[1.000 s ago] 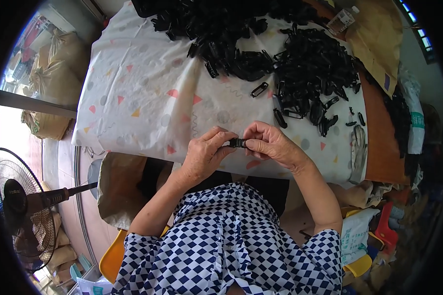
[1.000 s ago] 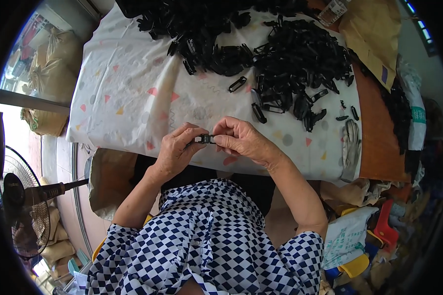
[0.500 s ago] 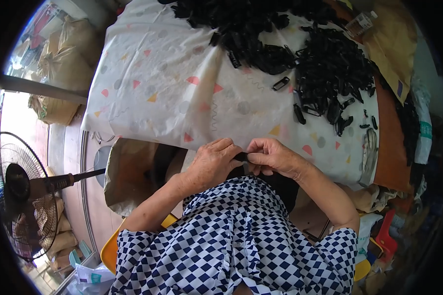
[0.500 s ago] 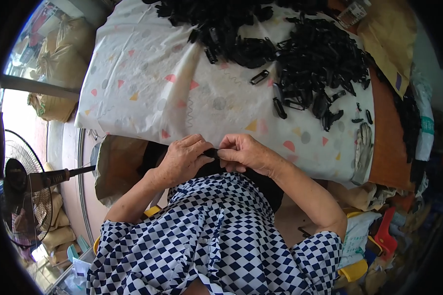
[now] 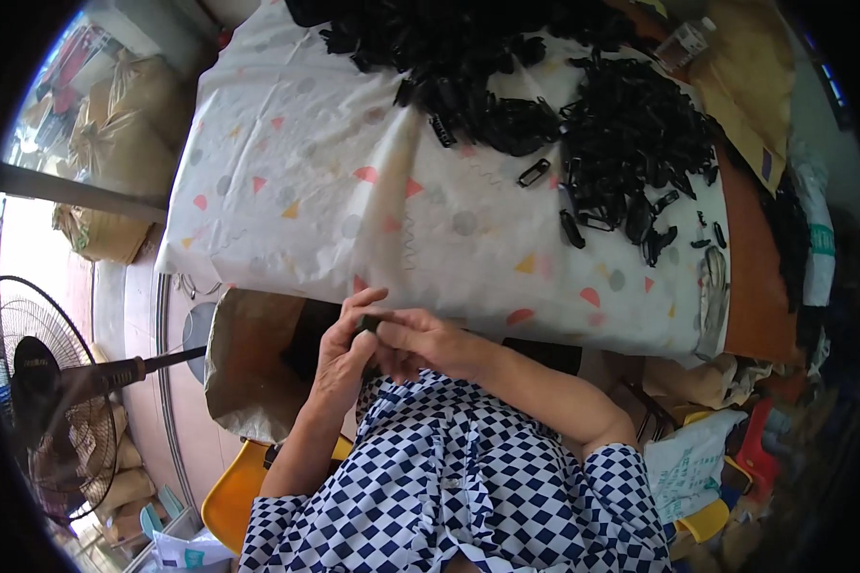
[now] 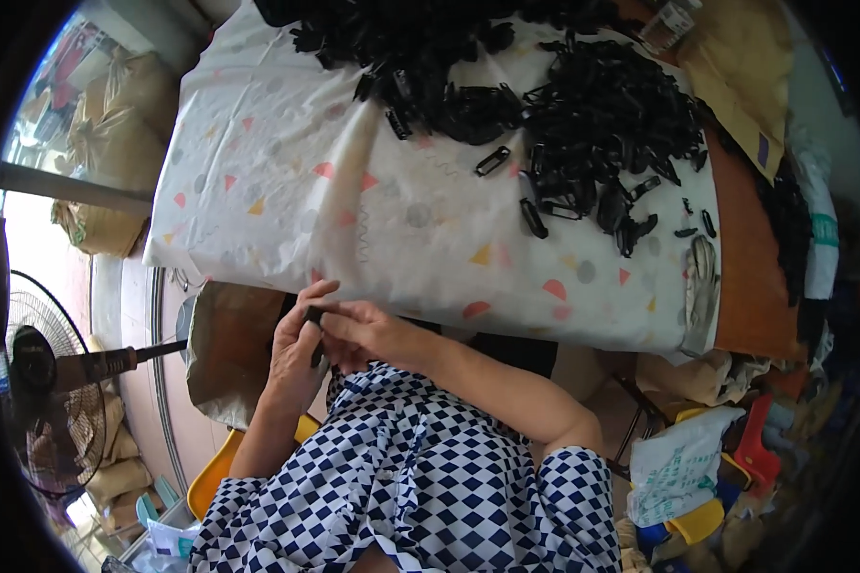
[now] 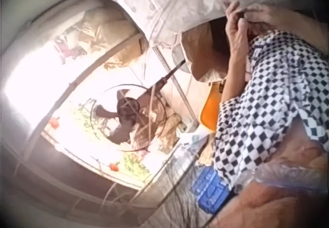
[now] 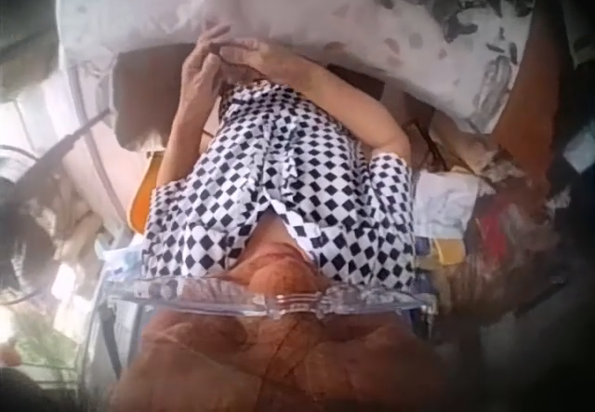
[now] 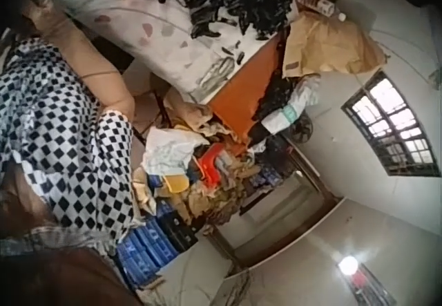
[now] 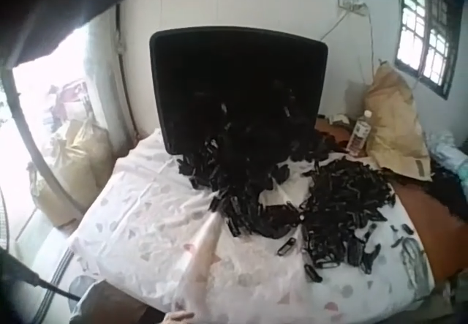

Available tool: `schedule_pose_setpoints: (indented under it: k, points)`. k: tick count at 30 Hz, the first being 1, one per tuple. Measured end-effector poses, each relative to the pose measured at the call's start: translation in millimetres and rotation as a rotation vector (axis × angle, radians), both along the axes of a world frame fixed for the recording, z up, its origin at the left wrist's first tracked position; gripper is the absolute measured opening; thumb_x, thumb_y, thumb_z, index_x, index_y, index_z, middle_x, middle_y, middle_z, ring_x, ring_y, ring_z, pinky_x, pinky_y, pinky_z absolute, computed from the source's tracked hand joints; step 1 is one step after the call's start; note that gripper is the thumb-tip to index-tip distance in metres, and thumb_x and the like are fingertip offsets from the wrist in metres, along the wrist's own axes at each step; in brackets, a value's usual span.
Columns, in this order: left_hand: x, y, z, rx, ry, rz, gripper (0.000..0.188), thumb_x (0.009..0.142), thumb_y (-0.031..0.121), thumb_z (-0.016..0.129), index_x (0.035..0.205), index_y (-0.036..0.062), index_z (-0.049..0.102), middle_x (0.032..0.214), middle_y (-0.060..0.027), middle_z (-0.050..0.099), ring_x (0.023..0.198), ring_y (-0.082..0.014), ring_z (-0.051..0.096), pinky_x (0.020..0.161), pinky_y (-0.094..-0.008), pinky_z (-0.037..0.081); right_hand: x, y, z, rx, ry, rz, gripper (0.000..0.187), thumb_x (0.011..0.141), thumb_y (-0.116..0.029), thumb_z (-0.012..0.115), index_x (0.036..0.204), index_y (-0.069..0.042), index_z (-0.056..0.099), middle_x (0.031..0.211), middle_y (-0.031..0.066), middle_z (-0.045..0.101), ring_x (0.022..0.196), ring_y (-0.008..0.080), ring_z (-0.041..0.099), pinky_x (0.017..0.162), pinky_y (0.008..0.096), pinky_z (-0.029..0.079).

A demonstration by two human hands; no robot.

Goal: Assembling plastic buckle components by hand on a workbench.

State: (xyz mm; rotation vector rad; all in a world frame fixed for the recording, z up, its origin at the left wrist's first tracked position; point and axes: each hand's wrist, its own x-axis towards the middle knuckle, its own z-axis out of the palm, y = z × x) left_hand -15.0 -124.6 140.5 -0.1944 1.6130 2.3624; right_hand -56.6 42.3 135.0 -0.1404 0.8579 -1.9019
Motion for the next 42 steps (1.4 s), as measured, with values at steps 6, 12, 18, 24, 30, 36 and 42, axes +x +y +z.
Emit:
schedule_pose_setpoints:
  k: [6,12,18,24,30,36,42]
  points:
    - [17,-31,1,-0.162,-0.007,0.082,0.023,0.094,0.014,0.047,0.096,-0.0015,0.063,0.111,-0.0062,0.055,0.088,-0.0091,0.054,0.079,-0.0239,0.043,-1,-2,9,0.244,0.247,0.157,0.045,0.093,-0.041,0.057,0.12,-0.005,0.051,0.097,0.0067,0.062,0.071,0.011,0.063,0.054,0.0228,0.051]
    - [9,-64,19,-1.384,0.373,0.023,0.028,0.068,0.004,0.071,0.095,0.0054,0.062,0.103,-0.0113,0.061,0.096,-0.0306,0.057,0.086,-0.039,0.046,-19,93,22,0.95,1.195,-0.407,0.045,0.077,-0.021,0.076,0.11,-0.005,0.051,0.097,0.0114,0.056,0.075,0.0219,0.061,0.065,0.0307,0.052]
    - [-94,29,25,-1.176,0.648,-0.111,0.014,0.082,0.009,0.064,0.094,0.0041,0.062,0.093,-0.0126,0.062,0.082,-0.0311,0.063,0.071,-0.0358,0.049,-51,164,28,1.739,1.492,-0.491,0.039,0.072,-0.021,0.078,0.099,-0.006,0.054,0.091,0.0079,0.052,0.086,0.0238,0.06,0.067,0.0328,0.053]
    - [-215,78,1,-1.336,0.556,-0.028,0.026,0.086,0.027,0.062,0.102,0.0068,0.058,0.097,-0.0108,0.062,0.089,-0.0327,0.062,0.073,-0.0431,0.047,-55,177,9,1.766,1.549,-0.496,0.035,0.07,-0.015,0.08,0.091,-0.006,0.053,0.09,0.0071,0.052,0.078,0.0205,0.061,0.061,0.0293,0.056]
    - [-240,94,-3,-1.349,0.491,-0.038,0.029,0.083,0.028,0.063,0.101,0.0074,0.057,0.093,-0.0132,0.065,0.086,-0.0333,0.062,0.073,-0.043,0.047,-61,181,12,1.71,1.531,-0.462,0.025,0.077,-0.011,0.074,0.09,-0.005,0.053,0.089,0.0068,0.052,0.08,0.0216,0.061,0.061,0.0311,0.054]
    - [-207,83,-5,-0.529,0.187,-0.215,0.017,0.094,0.015,0.052,0.108,0.0097,0.06,0.079,0.0,0.058,0.067,-0.0102,0.06,0.058,-0.0244,0.046,-48,176,23,0.886,0.743,-0.686,0.009,0.095,-0.011,0.053,0.1,-0.003,0.051,0.083,0.0044,0.06,0.066,0.0109,0.056,0.055,0.0232,0.045]
    - [-142,88,16,0.172,-0.141,-0.33,0.028,0.093,0.009,0.055,0.121,0.0097,0.053,0.096,0.0001,0.06,0.085,-0.0144,0.066,0.068,-0.0222,0.049,-48,141,33,0.497,0.371,-0.607,0.022,0.099,-0.019,0.048,0.115,-0.004,0.048,0.087,0.0022,0.06,0.064,0.0037,0.048,0.056,0.0167,0.038]
